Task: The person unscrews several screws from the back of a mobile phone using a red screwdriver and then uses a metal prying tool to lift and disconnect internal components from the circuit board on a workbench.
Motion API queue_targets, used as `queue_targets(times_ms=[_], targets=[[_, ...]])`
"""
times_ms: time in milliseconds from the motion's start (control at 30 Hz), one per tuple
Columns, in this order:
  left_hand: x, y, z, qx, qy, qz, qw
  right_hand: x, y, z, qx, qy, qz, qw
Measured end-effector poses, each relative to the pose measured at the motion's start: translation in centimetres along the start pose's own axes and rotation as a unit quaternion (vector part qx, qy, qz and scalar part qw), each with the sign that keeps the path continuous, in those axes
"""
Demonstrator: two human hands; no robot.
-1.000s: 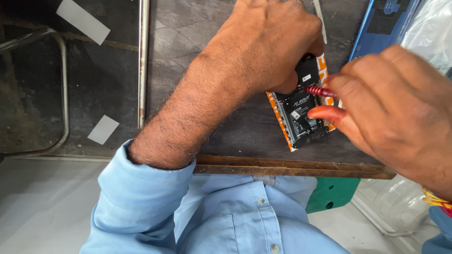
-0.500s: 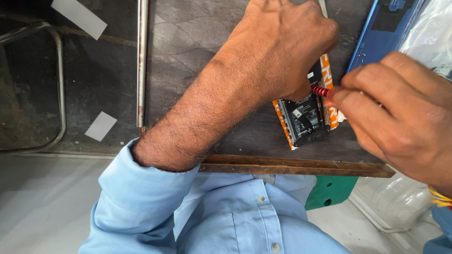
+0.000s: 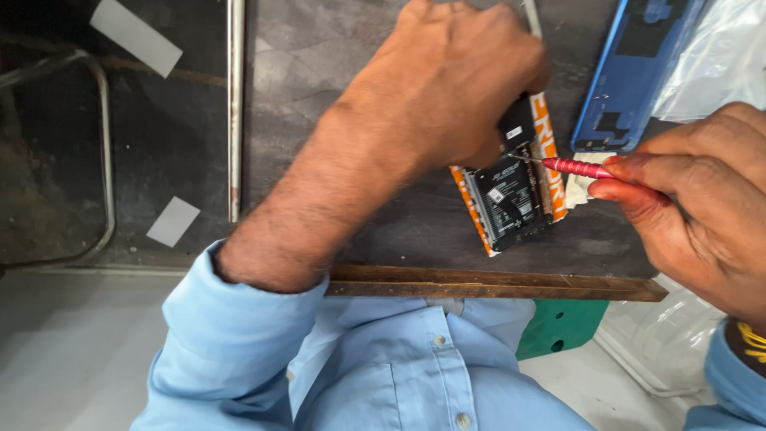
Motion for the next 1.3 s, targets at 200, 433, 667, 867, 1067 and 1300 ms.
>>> queue_targets(times_ms=[200, 433, 667, 867, 1067, 1300], targets=[[-1.4, 0.6, -1.0, 0.036, -0.087, 0.024, 0.995, -0.4, 0.4, 1.3, 0.034, 0.071, 0.01, 0.997], [0.2, 3.0, -1.5, 0.053, -0.075, 0.061, 0.994, -1.0, 0.8, 1.8, 0.044, 0.097, -0.005, 0.994], [1.2, 4.0, -3.1, 0.071, -0.073, 0.067, 0.993, -1.0, 2.8, 8.5, 0.239, 0.225, -0.01, 0.945], [5.0, 4.5, -4.9, 0.142, -0.031, -0.004, 0.989, 3.3, 5.1, 15.8, 0.34, 0.383, -0.157, 0.844], [1.2, 3.0, -4.3, 0.095, -0.064, -0.002, 0.993, 5.2, 6.6, 18.0, 0.345, 0.471, -0.261, 0.769], [-5.5, 3.7, -1.2, -0.065, -0.163, -0.037, 0.984, 5.5, 4.5, 12.6, 0.324, 0.467, -0.438, 0.697]])
Point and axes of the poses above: each hand's wrist, its own z-axis away from the middle knuckle, its own x-axis out of the palm, y = z × x, the point moved 1 cm from there along -z, towards the middle knuckle, and after that the axes turned 13 degrees about y, right-handed, at the moved point
